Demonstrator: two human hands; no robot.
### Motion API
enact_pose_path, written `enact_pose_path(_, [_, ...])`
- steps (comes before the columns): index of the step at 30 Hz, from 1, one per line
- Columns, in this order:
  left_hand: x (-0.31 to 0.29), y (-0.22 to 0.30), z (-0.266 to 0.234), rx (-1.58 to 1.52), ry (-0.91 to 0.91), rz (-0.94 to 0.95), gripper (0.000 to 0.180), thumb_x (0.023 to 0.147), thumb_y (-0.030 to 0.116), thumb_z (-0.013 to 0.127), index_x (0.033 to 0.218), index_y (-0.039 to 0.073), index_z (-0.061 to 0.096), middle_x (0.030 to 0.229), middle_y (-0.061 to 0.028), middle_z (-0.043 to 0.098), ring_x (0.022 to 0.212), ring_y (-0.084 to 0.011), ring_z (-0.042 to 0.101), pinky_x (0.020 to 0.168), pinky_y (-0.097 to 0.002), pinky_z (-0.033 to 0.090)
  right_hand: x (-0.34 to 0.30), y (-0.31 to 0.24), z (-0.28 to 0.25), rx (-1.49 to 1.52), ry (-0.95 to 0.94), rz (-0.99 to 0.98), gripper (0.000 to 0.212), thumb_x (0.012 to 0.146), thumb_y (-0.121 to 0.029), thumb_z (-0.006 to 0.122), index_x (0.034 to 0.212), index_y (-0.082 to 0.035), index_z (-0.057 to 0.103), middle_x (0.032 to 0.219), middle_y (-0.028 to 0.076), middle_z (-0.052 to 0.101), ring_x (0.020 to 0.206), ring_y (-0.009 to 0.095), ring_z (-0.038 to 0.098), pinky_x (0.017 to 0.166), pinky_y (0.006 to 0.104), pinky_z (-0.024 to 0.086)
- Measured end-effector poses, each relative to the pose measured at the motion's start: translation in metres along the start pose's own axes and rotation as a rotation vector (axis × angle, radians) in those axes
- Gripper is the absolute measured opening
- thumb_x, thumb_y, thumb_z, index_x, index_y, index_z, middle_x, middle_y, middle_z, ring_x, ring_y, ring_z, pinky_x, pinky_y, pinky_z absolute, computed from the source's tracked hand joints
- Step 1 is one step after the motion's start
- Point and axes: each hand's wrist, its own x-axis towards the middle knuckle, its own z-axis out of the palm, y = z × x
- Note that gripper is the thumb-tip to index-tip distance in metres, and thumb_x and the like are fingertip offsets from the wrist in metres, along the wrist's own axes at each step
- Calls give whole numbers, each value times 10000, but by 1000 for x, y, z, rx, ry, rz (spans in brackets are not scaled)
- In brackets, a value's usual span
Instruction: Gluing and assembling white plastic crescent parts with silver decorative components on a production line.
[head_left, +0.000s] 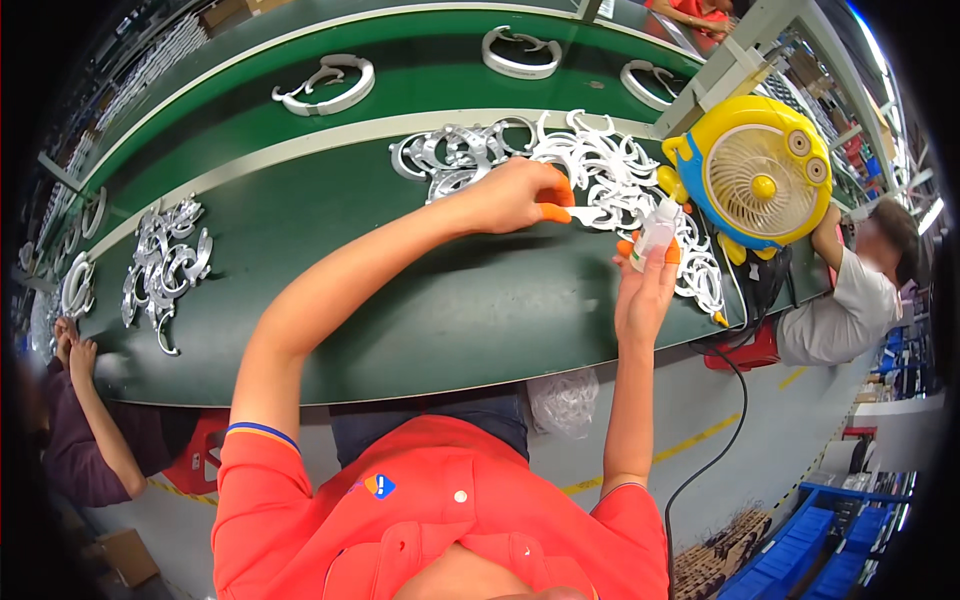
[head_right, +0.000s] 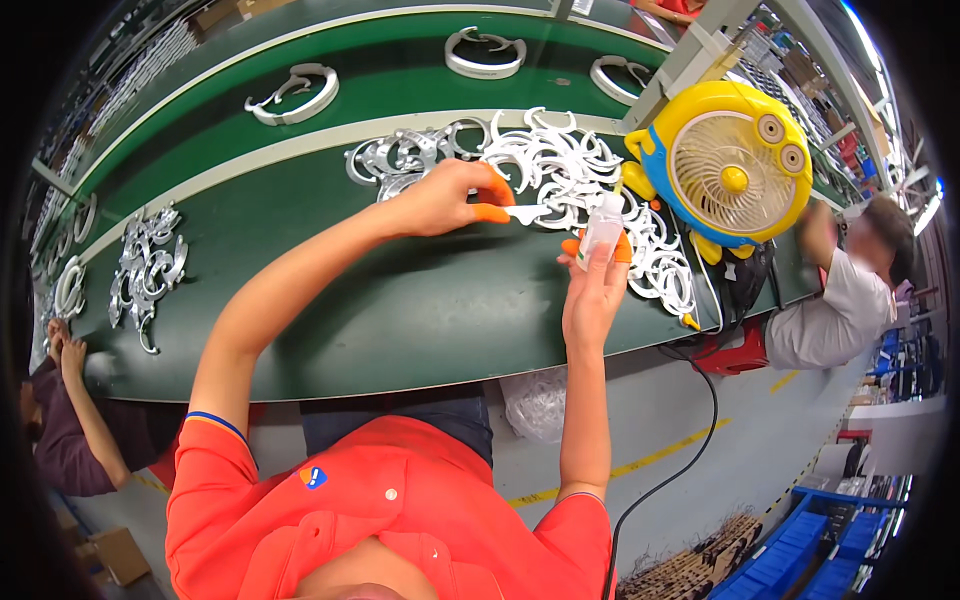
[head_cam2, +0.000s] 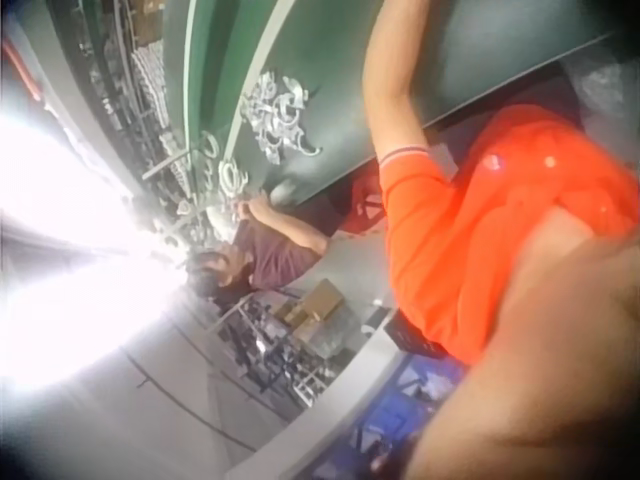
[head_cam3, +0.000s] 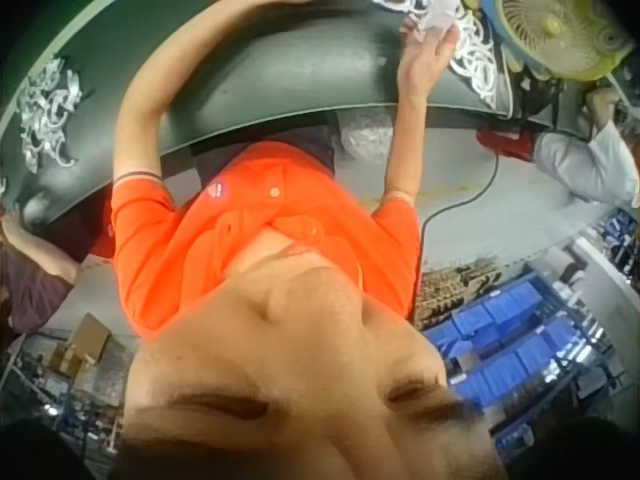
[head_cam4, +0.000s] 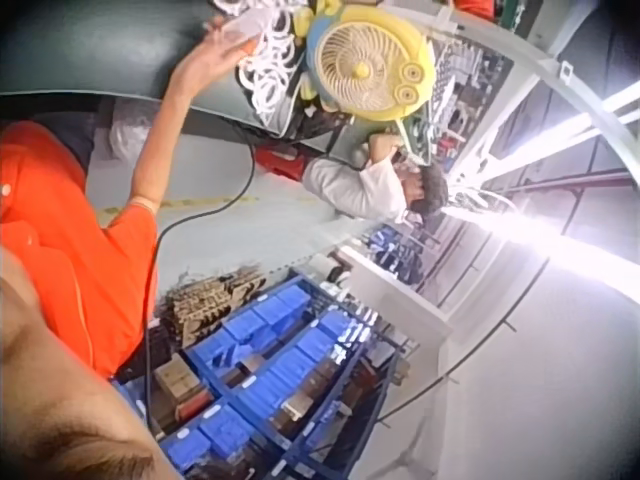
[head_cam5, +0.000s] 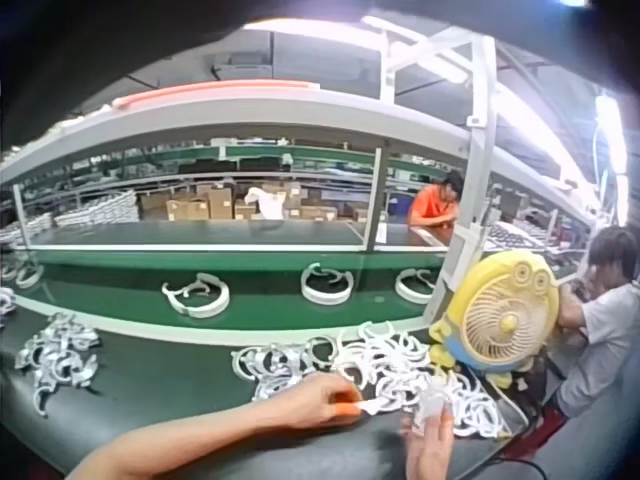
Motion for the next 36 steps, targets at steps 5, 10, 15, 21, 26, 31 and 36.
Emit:
enact_pose_path(5, [-40,7,-28,-335,72,-414,226,752,131,726,908,-13,646,787,-36,644,696,-108,562,655,-264,461,-16,7,17,182,-34,144,367,964,-339,437,1194,-53,438,984,86,555,807,171,527,729,328,403])
enact_pose_path(10, [-139,44,-28,323,156,-157,195,726,172,727,845,40,649,773,-71,595,682,-210,584,592,-330,468,-36,8,30,391,2,321,350,939,-358,473,1090,-43,484,772,42,479,655,132,387,560,277,306])
enact_pose_path(15, [-222,58,-1,707,191,-279,233,700,173,735,865,43,634,775,-73,554,671,-231,572,517,-345,475,-53,12,52,574,98,561,353,857,-327,620,1023,-30,524,772,36,484,641,134,390,499,259,288])
enact_pose_path(21, [-231,47,-3,449,532,-252,207,742,126,687,904,14,623,859,-111,557,637,-294,585,571,-386,502,-67,24,74,454,94,571,314,878,-324,582,988,-42,499,849,46,529,638,142,530,413,235,313])
enact_pose_path(26, [-229,17,-8,568,536,-253,115,745,114,673,836,54,639,844,-71,545,755,-241,579,542,-347,487,-93,24,106,116,87,358,414,862,-380,559,993,11,526,756,55,517,565,120,488,416,231,342])
enact_pose_path(31, [-241,42,25,565,609,-273,159,672,53,728,808,64,647,792,-38,566,657,-192,571,496,-304,472,-126,34,107,-261,-91,-152,295,820,-148,595,1005,56,489,891,102,547,698,159,541,582,273,471])
enact_pose_path(36, [-246,39,45,556,753,-272,172,643,17,737,761,52,617,755,-35,557,648,-194,551,482,-287,449,-139,45,114,-386,-217,-372,338,778,-144,661,996,49,489,908,119,571,682,165,540,589,272,475])
